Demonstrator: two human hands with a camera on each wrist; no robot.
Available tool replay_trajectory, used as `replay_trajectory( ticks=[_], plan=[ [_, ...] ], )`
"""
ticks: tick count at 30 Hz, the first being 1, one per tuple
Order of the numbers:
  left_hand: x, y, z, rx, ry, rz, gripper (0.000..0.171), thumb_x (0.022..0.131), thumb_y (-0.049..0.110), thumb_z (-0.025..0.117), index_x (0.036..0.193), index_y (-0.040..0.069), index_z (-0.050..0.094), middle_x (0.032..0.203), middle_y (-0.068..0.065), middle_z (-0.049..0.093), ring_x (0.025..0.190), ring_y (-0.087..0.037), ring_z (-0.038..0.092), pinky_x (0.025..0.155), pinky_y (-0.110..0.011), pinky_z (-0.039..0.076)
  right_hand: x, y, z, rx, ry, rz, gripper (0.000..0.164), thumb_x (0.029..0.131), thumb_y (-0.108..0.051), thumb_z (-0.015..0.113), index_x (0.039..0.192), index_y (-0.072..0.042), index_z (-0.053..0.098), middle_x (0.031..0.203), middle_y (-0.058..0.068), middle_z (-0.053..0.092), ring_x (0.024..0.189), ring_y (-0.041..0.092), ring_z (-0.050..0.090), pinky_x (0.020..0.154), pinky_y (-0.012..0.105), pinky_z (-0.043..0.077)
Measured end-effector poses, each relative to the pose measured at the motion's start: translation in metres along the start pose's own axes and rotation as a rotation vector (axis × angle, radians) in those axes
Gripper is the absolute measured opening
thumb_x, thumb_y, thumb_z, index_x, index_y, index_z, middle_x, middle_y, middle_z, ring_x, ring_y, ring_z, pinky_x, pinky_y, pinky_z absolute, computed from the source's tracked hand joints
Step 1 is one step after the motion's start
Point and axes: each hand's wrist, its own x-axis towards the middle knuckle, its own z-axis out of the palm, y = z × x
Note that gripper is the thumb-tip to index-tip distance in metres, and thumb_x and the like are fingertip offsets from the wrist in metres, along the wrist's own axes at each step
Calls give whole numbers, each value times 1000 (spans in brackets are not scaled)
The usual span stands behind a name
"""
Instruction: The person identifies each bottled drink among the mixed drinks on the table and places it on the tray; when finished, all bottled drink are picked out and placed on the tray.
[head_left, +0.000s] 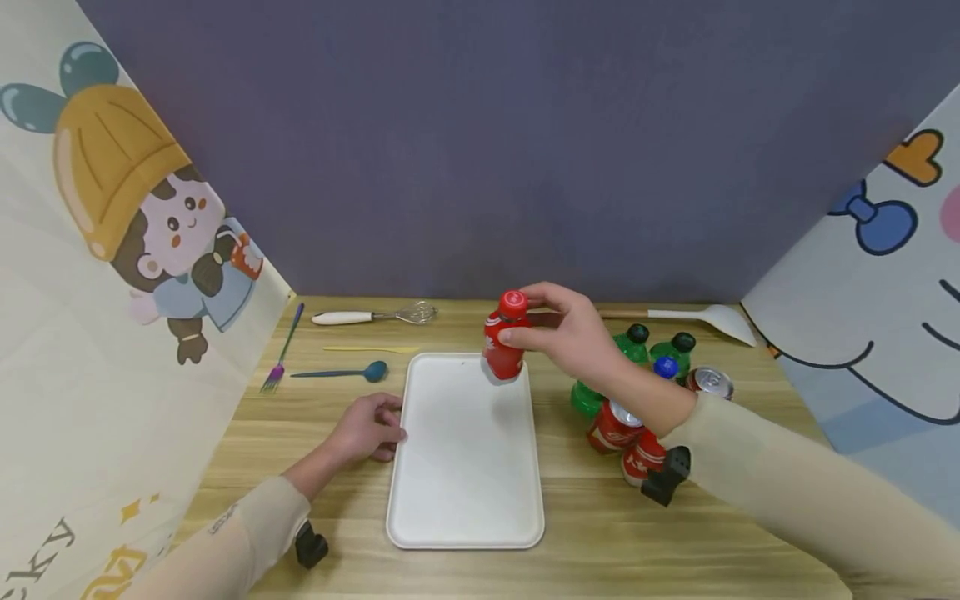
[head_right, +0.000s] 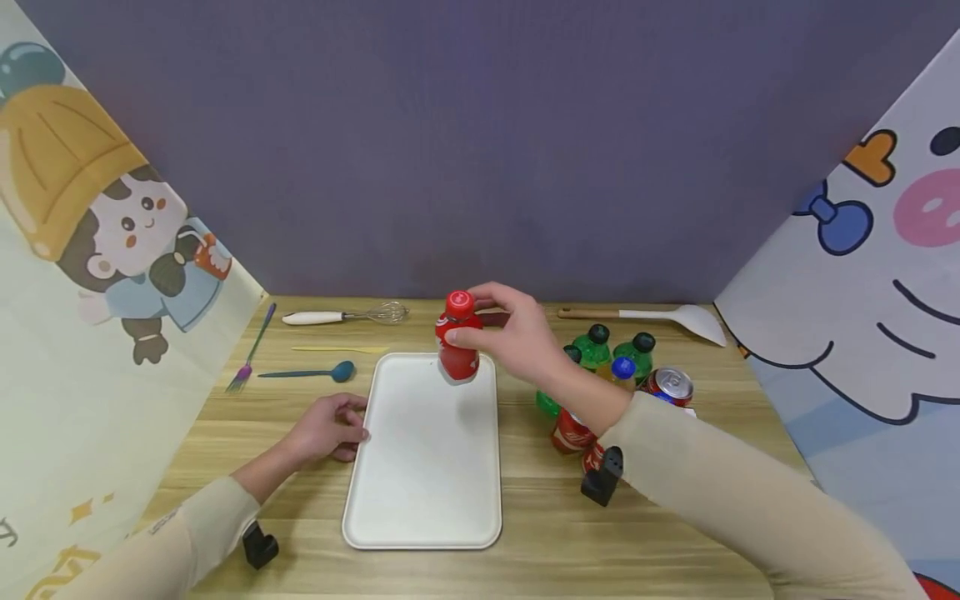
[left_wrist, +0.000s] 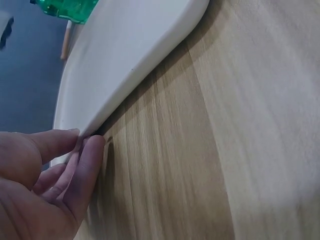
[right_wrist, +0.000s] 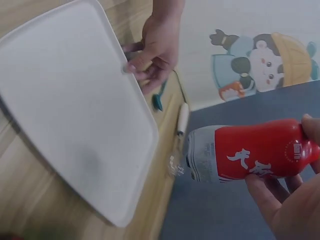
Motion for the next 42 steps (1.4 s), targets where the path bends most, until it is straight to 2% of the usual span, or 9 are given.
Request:
replay_trajectory(
  ticks=[3, 8, 19, 28, 35, 42],
  plan=[
    [1, -1, 1, -7, 12, 2, 59, 87, -6, 74, 141, -5, 52, 107, -18, 65, 75, -22, 71, 65, -38, 67, 13, 6, 15, 25, -2, 7, 41, 87, -18, 84, 125, -17, 67, 125, 6, 65, 111, 30, 69, 88, 42, 65],
    [3, 0, 3, -67, 25, 5, 57, 86, -11, 71, 139, -8, 54, 114, -21, 62, 81, -21, 70, 71, -37, 68, 32, 16, 37, -5, 25, 7, 39, 87, -20, 84, 122, -19, 68, 122, 3, 66, 108, 27, 69, 87, 41, 65],
    [1, 0, 1, -89, 29, 5, 53, 84, -12, 72, 134, -8, 56, 107, -21, 63, 75, -21, 68, 65, -37, 67, 61, 42, 75, 9, 49, 50, 40, 86, -20, 85, 122, -19, 68, 123, 4, 66, 108, 28, 70, 88, 41, 65],
    [3, -3, 1, -117, 26, -13, 54, 84, -13, 72, 135, -6, 56, 107, -21, 64, 74, -23, 68, 64, -38, 67, 74, 64, 100, 0, 77, 60, 44, 84, -17, 86, 123, -15, 66, 121, 6, 67, 108, 31, 70, 88, 38, 65],
    [-1, 0, 2, -120, 25, -12, 52, 84, -12, 71, 134, -6, 56, 106, -21, 63, 71, -22, 68, 63, -38, 67, 80, 79, 116, 39, 119, 30, 45, 83, -12, 85, 124, -8, 66, 120, 11, 68, 104, 31, 71, 93, 38, 63],
    [-2, 1, 2, -127, 30, -17, 52, 84, -13, 71, 134, -5, 56, 105, -20, 61, 71, -23, 67, 63, -38, 67, 84, 89, 128, 9, 133, 41, 47, 83, -13, 85, 126, -10, 66, 120, 8, 68, 107, 30, 69, 95, 36, 61]
  ],
)
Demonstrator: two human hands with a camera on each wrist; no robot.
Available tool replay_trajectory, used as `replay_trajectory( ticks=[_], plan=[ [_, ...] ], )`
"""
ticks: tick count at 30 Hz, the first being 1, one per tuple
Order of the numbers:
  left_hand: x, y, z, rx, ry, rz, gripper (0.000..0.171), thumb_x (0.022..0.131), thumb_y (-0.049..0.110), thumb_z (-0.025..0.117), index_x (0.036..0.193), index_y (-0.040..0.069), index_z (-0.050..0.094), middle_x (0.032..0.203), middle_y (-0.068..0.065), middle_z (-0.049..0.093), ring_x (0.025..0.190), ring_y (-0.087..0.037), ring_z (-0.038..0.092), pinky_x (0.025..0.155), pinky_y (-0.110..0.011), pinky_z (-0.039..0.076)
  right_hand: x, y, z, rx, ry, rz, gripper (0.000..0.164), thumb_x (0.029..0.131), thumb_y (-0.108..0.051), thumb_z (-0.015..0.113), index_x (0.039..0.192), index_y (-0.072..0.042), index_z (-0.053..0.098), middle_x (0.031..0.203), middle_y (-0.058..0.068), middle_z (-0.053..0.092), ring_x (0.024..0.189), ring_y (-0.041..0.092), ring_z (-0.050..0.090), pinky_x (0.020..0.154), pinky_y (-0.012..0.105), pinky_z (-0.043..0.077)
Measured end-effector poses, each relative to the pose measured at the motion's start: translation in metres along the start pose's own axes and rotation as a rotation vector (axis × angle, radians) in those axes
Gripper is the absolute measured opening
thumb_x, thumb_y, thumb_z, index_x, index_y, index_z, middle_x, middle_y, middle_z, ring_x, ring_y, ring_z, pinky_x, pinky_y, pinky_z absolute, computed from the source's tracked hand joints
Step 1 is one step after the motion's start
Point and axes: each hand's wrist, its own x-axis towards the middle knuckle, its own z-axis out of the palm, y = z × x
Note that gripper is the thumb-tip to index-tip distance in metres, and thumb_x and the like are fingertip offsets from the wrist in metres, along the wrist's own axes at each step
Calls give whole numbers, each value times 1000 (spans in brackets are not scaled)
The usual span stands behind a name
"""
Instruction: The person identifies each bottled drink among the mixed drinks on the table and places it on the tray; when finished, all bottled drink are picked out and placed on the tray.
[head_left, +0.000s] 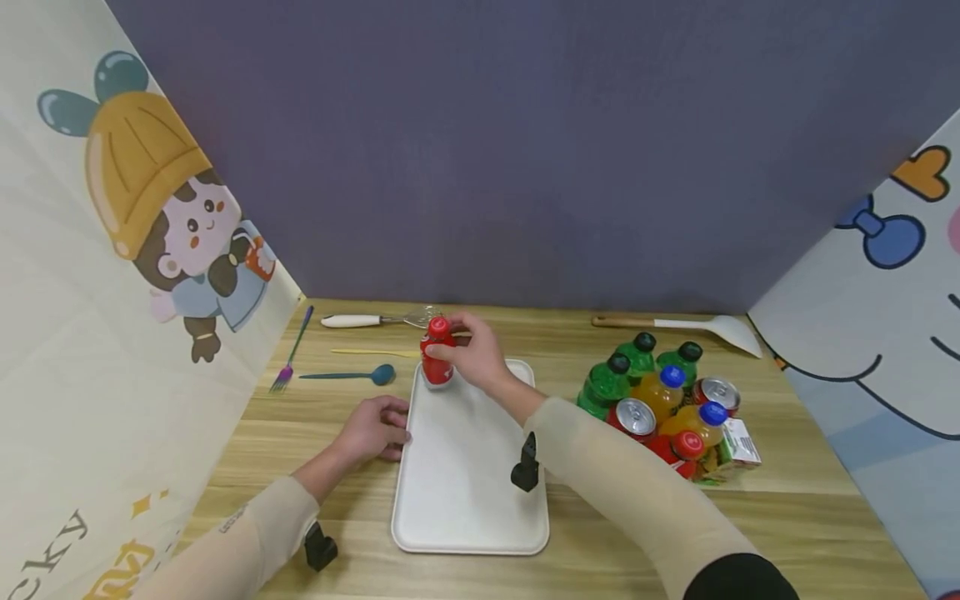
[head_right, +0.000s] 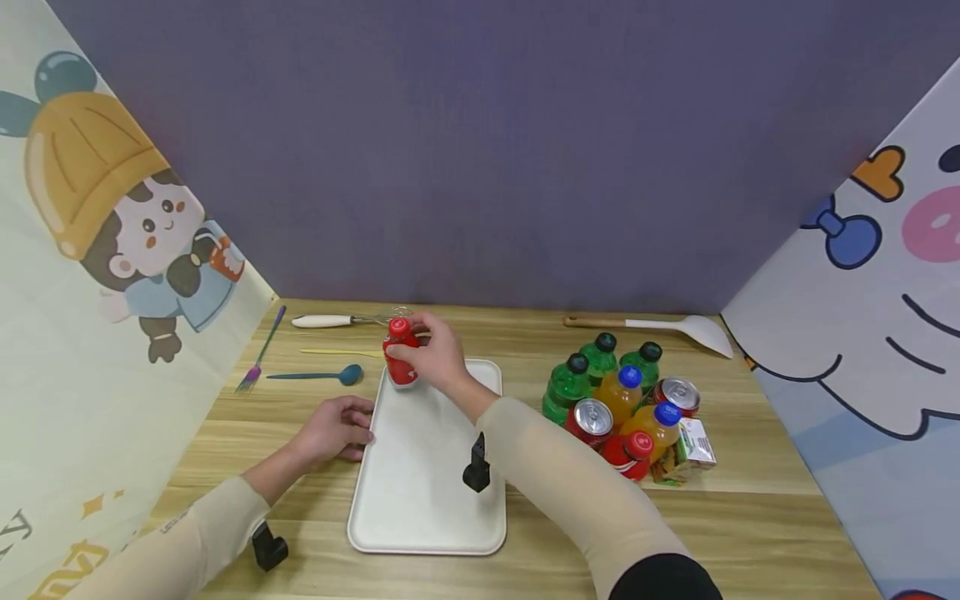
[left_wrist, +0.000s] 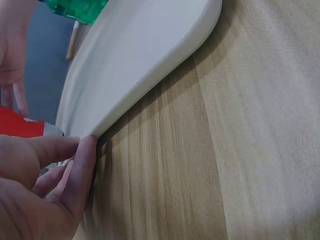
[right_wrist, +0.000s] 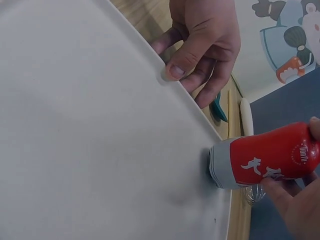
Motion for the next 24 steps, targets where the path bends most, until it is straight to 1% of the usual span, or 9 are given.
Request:
replay_trajectory(
  ticks=[4, 8, 11, 15, 24],
  plan=[
    [2, -1, 0, -3, 5, -3, 52, 84, -14, 71, 133, -5, 57, 104, -18, 61, 72, -23, 67, 63, -38, 67, 1, 4, 5, -16, 5, 9, 45, 83, -15, 86, 123, -13, 66, 119, 5, 68, 107, 30, 69, 90, 36, 63],
    [2, -2, 0, -7, 3, 3, 52, 84, -14, 71, 133, -5, 57, 104, -19, 61, 71, -23, 67, 62, -39, 67, 3, 5, 8, -24, 6, 8, 43, 83, -17, 86, 121, -14, 65, 118, 4, 68, 108, 30, 69, 88, 36, 64],
    [1, -1, 0, -4, -7, 10, 53, 84, -13, 71, 134, -5, 56, 105, -20, 60, 71, -23, 67, 62, -39, 67, 3, 5, 9, -25, 2, 10, 42, 84, -17, 85, 120, -13, 65, 118, 5, 68, 109, 30, 69, 88, 37, 64],
    [1, -2, 0, -3, -3, 10, 54, 84, -13, 72, 134, -5, 56, 105, -20, 61, 72, -23, 67, 62, -38, 67, 3, 5, 9, -40, -12, 11, 41, 84, -19, 85, 119, -13, 65, 119, 5, 68, 109, 29, 69, 89, 38, 64],
    [3, -6, 1, 3, 19, 14, 53, 84, -12, 72, 134, -4, 57, 104, -18, 62, 69, -22, 67, 61, -38, 67, 3, 7, 10, -91, -53, -3, 42, 86, -24, 85, 122, -15, 66, 120, 1, 69, 110, 26, 68, 89, 37, 63]
  ],
)
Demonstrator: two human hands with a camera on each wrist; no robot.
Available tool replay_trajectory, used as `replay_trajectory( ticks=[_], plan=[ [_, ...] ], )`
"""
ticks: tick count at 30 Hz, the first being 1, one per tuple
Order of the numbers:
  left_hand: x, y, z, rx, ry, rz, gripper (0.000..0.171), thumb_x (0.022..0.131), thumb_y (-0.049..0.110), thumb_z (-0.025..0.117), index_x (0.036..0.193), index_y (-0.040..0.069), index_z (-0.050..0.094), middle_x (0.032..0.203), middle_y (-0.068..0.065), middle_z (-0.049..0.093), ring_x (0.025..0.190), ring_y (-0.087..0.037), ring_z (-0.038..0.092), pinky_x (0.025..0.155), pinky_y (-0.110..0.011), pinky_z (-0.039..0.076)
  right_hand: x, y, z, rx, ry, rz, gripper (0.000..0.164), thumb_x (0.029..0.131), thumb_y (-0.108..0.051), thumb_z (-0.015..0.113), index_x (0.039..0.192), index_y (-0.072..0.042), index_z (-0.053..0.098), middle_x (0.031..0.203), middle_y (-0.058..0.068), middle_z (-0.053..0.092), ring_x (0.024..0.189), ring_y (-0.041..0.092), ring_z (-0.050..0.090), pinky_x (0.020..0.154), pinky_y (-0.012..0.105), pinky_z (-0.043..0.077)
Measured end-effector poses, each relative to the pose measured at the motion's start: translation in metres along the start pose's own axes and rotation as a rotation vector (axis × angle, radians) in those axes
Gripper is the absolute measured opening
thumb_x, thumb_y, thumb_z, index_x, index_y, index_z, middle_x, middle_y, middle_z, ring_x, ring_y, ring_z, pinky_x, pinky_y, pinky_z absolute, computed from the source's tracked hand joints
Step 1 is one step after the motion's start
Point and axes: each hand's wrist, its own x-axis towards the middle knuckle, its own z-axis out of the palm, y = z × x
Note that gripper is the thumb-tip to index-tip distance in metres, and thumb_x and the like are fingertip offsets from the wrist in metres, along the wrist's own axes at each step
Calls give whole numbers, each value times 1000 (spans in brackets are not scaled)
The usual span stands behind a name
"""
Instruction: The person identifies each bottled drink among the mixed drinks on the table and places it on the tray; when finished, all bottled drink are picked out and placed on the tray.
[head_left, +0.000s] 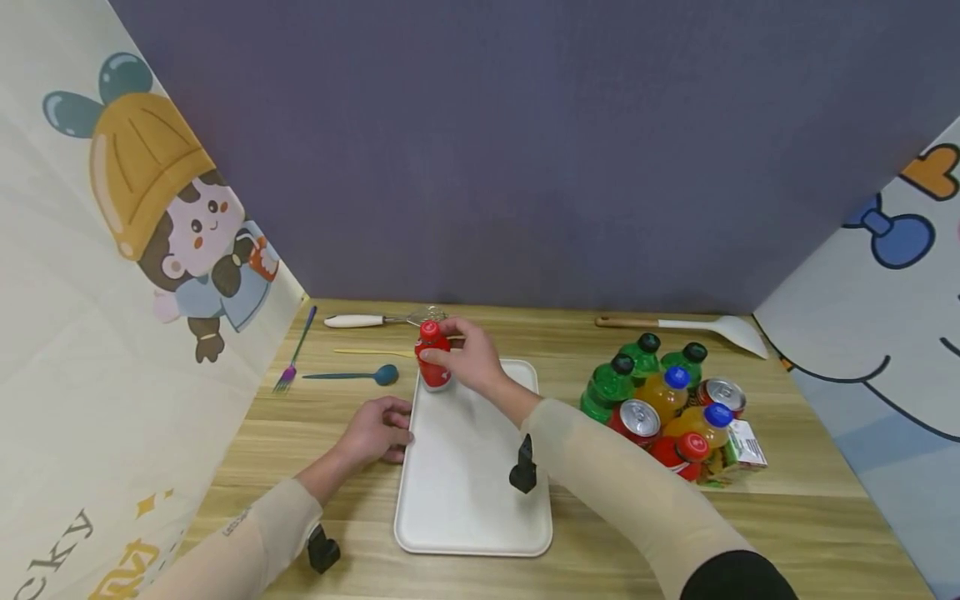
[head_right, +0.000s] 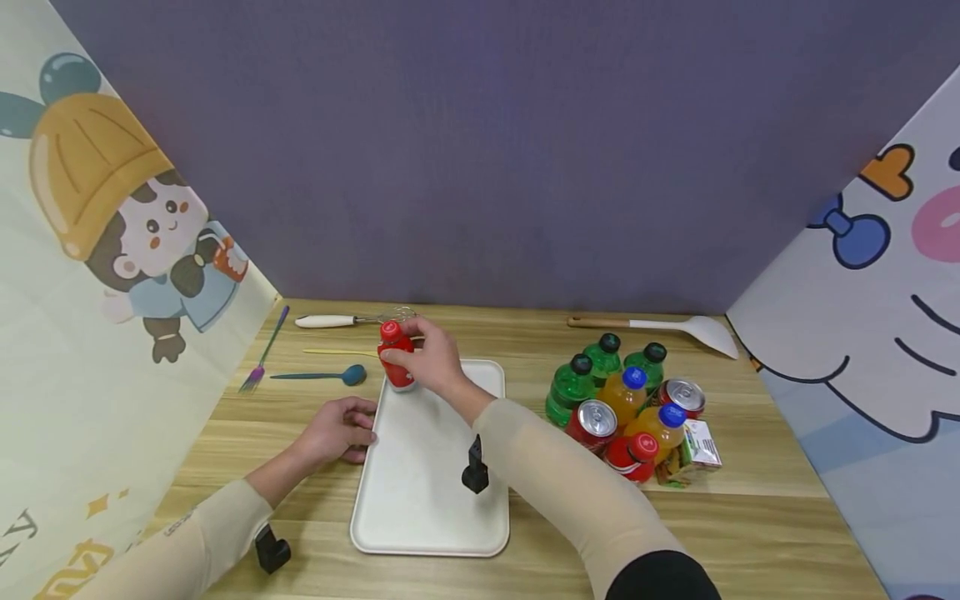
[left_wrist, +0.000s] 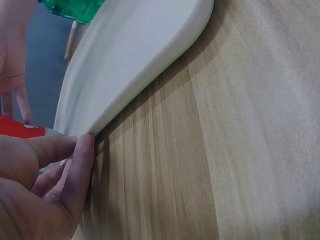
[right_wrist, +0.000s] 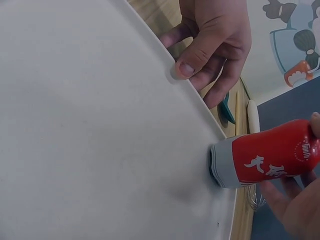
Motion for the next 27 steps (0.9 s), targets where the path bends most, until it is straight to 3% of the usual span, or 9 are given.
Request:
replay_trajectory(
  ticks=[8, 19, 27],
  plan=[
    [0, 0, 0, 13, -11, 4, 52, 84, -11, 72, 134, -4, 57, 104, -18, 63, 68, -22, 68, 61, -39, 67, -1, -7, -9, -73, -54, -17, 38, 88, -28, 83, 122, -17, 69, 120, -2, 70, 110, 23, 66, 90, 36, 62],
    [-1, -2, 0, 39, -16, -10, 55, 84, -10, 74, 135, -3, 56, 108, -19, 64, 70, -23, 69, 62, -40, 67, -18, -23, -31, -56, -97, -14, 54, 89, -27, 81, 139, -17, 63, 135, 0, 66, 124, 31, 62, 98, 41, 59],
    [-1, 0, -1, 50, -9, -5, 54, 85, -10, 74, 135, -3, 57, 106, -18, 63, 71, -24, 68, 62, -40, 67, -39, -42, -64, -99, -91, -113, 50, 88, -28, 82, 133, -16, 65, 129, 1, 67, 118, 26, 64, 97, 41, 59]
  ],
)
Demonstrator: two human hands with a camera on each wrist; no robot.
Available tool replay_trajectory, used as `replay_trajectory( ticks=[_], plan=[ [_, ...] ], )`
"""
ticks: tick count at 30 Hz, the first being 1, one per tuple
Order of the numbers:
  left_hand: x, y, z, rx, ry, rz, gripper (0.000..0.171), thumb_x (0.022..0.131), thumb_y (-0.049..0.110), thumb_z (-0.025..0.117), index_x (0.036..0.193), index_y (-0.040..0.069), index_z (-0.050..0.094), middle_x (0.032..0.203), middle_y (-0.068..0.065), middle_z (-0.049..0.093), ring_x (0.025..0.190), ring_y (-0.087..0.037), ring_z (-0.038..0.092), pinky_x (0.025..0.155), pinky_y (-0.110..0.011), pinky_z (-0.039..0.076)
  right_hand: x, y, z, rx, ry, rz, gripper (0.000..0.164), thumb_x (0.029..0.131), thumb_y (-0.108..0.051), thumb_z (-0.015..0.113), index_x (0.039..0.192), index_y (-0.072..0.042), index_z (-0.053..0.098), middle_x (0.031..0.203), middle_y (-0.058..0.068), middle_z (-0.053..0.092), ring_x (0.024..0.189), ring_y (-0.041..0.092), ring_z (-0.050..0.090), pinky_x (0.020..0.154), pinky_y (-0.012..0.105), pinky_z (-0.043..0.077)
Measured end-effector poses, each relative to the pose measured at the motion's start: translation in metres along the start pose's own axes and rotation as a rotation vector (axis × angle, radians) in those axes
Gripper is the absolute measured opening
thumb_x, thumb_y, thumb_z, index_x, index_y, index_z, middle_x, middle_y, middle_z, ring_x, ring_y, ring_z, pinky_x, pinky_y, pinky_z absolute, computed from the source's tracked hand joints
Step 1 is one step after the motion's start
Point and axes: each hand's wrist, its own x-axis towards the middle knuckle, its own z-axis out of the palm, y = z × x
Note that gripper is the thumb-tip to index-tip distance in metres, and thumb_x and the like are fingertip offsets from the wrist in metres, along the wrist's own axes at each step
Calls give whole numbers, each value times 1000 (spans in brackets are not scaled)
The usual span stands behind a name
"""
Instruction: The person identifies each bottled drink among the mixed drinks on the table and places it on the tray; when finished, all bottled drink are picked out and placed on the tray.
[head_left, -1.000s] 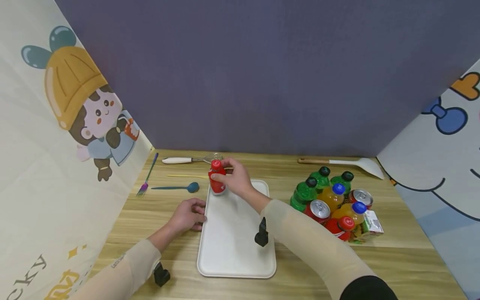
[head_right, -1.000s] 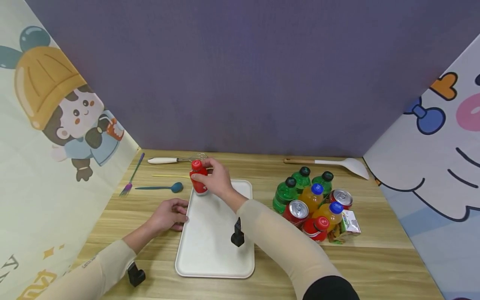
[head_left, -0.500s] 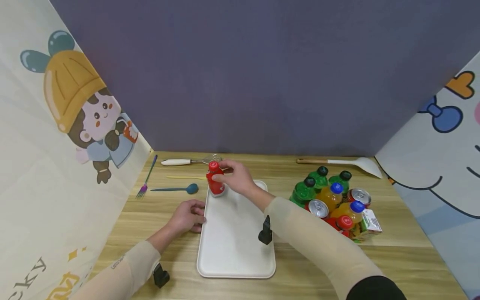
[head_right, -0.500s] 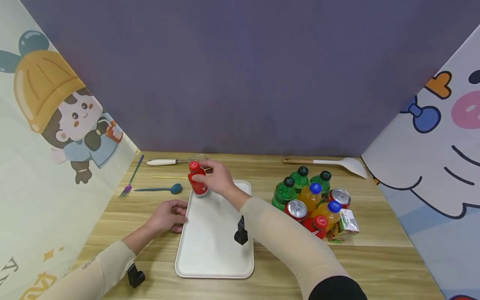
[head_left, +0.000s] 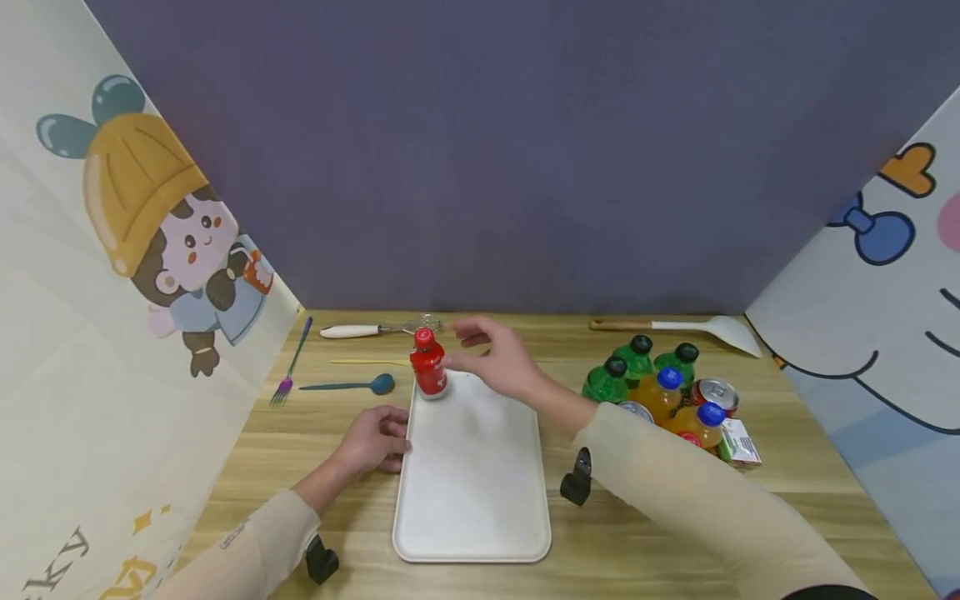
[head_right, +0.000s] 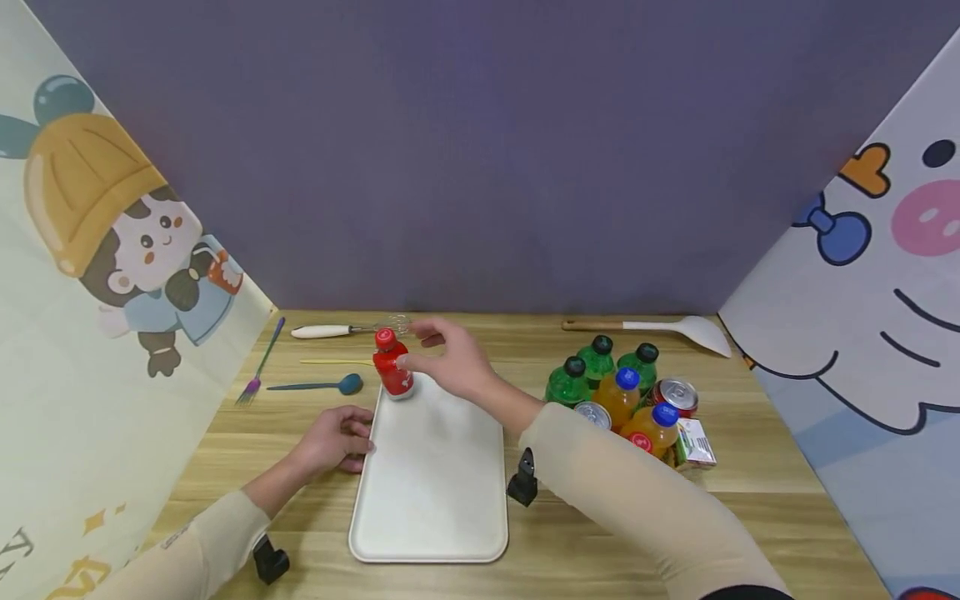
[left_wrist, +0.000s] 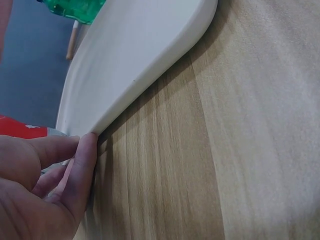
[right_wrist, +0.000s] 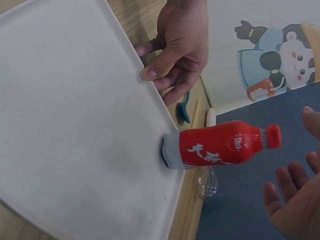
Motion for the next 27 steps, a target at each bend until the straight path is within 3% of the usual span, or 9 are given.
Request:
replay_trajectory(
  ticks=[13, 21, 27],
  plan=[
    [0, 1, 2, 3, -3, -8, 53, 85, -10, 73, 135, -2, 57, 105, -18, 63, 72, -24, 69, 63, -40, 67, -41, -19, -85, -21, 32, -40, 42, 90, -29, 81, 128, -19, 65, 126, -1, 67, 115, 26, 64, 90, 45, 57],
    [0, 0, 3, 2, 5, -13, 53, 86, -10, 72, 135, -1, 57, 105, -17, 62, 71, -23, 68, 62, -39, 67, -76, -22, -131, -116, 67, -34, 41, 94, -27, 77, 131, -16, 63, 128, 1, 66, 114, 22, 63, 86, 25, 57],
    [2, -3, 2, -1, 10, -14, 54, 86, -9, 73, 136, -1, 57, 105, -16, 62, 72, -23, 68, 63, -40, 67, -103, -19, -156, -179, 142, -58, 38, 95, -23, 75, 131, -17, 63, 124, -2, 67, 110, 14, 63, 83, 18, 55]
  ],
)
